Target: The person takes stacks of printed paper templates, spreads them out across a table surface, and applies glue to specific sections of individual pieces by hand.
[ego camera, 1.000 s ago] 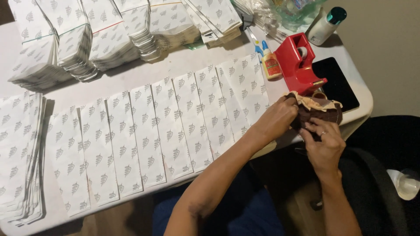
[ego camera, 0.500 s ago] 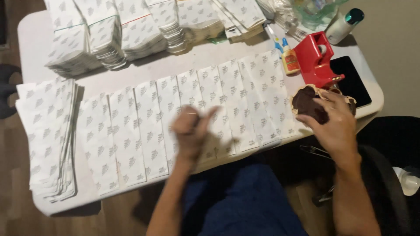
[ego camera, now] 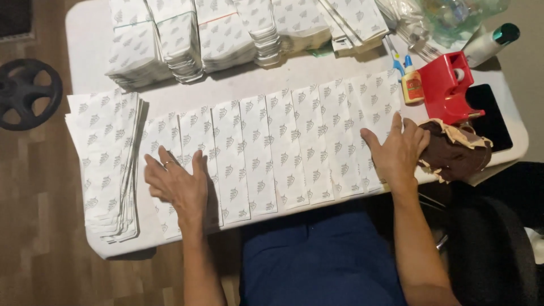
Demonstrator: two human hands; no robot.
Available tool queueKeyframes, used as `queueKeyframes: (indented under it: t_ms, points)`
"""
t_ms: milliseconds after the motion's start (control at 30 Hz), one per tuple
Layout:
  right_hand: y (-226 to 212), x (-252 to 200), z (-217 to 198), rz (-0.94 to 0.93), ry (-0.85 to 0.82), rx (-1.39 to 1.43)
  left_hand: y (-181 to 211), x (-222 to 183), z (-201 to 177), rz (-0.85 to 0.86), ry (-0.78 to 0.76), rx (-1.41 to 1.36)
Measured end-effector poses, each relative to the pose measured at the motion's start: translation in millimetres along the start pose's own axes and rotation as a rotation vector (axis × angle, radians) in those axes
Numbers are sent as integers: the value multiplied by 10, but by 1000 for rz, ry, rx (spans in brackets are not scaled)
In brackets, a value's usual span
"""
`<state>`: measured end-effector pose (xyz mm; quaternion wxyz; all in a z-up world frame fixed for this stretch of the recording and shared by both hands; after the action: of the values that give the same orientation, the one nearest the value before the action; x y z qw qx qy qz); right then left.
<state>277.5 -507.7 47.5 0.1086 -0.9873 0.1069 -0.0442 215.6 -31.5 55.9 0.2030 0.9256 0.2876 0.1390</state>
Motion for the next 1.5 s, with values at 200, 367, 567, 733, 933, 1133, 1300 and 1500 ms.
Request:
queueKeyframes:
  t_ms: [200, 367, 567, 733, 933, 1133, 1300, 1500]
  points:
    - [58, 84, -49, 27, -7, 85, -236, 201, 80, -164, -58, 103]
    - [-233, 71, -278, 148, -107, 249, -219, 147, 282, -122, -32, 229]
    - [-399, 57, -188, 226, -161, 330, 201, -3, 423, -4, 9, 173]
    - [-734, -65, 36, 53, -271, 385, 688, -239, 530, 12, -115, 90]
    - [-1383, -284, 14, -41, -470, 700, 1205, -438, 526, 80, -366, -156]
    - [-1190, -204, 110, -81, -375, 553, 539, -131, 508, -43, -149, -36]
    - [-1677, -208, 148, -289, -396, 666, 1139, -287, 471, 80, -330, -197]
    - [-1400, 1, 466, -311, -297, 434, 698, -215, 391, 23, -135, -269]
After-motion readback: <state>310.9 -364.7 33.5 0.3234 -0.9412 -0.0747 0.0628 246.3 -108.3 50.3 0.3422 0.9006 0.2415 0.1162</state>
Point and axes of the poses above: each hand's wrist, its own x-axis towards the middle knuckle, its own z-axis out of the palm, y = z × x, the point moved 8 cm from there along x, towards the middle knuckle, and after that the axes turned 3 degrees about -z, right-handed, at the moved point
